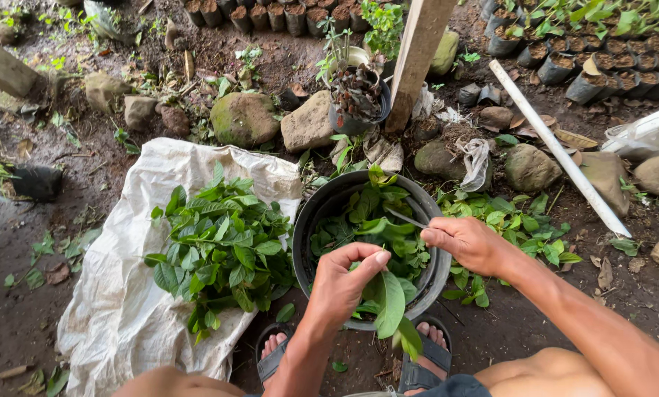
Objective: The person sits on the ground in a plant nursery and harvests leaves. They take leafy branches from a pile on a white sack, cut the leaves off the stems with a small red-handled knife, drop the trimmed leaves into a black bucket, and toss unwanted leaves and stems onto the ground beside them.
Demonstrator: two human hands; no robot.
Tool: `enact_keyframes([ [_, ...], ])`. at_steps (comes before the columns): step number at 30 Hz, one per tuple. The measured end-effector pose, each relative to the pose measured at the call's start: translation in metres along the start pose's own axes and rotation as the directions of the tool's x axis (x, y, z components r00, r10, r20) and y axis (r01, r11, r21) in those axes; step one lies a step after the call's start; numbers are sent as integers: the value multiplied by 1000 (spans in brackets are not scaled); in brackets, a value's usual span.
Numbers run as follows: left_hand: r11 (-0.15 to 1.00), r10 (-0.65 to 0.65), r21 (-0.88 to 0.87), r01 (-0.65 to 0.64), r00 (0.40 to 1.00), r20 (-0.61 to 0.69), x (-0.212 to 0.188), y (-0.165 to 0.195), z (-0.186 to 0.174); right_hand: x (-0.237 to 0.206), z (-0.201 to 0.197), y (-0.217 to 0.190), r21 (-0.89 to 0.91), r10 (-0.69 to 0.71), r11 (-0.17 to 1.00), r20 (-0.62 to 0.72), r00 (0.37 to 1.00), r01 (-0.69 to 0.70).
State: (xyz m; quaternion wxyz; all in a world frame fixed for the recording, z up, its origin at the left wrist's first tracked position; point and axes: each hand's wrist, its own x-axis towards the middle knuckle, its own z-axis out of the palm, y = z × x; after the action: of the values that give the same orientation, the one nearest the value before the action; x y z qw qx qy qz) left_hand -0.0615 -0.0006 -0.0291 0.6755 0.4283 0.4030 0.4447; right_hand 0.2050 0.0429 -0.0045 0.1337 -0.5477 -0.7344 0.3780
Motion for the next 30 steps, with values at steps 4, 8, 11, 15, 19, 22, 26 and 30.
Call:
enact_keyframes([
  [4, 998, 30, 62, -28, 999, -38, -6, 17, 4, -10, 6, -14, -2, -48, 999, -80, 996, 48],
  [8, 913, 223, 368, -175, 970, -93, -7, 20, 9, -15, 8, -40, -126, -230, 968, -119, 966, 215],
  [11, 757, 451, 547, -358, 891, -41, -9, 17, 9, -16, 11, -57, -236, -352, 919, -135, 926, 315],
  [15, 751, 492, 511, -419, 870, -10, -8, 12, 11, -14, 10, -67, -346, -413, 870, -126, 902, 350],
  [19, 757, 500, 491, -431, 866, -10, -9, 8, 16, -14, 9, -69, -365, -414, 864, -126, 901, 346],
  [22, 862, 405, 375, -342, 909, -101, -13, 5, 21, -14, 8, -70, -360, -418, 865, -134, 899, 349],
  [26, 952, 246, 210, -221, 963, -105, -14, 6, 25, -14, 9, -67, -343, -415, 871, -135, 900, 350],
  [30, 987, 154, -47, -153, 988, 28, -15, 13, 24, -13, 10, -54, -363, -421, 861, -120, 899, 355],
])
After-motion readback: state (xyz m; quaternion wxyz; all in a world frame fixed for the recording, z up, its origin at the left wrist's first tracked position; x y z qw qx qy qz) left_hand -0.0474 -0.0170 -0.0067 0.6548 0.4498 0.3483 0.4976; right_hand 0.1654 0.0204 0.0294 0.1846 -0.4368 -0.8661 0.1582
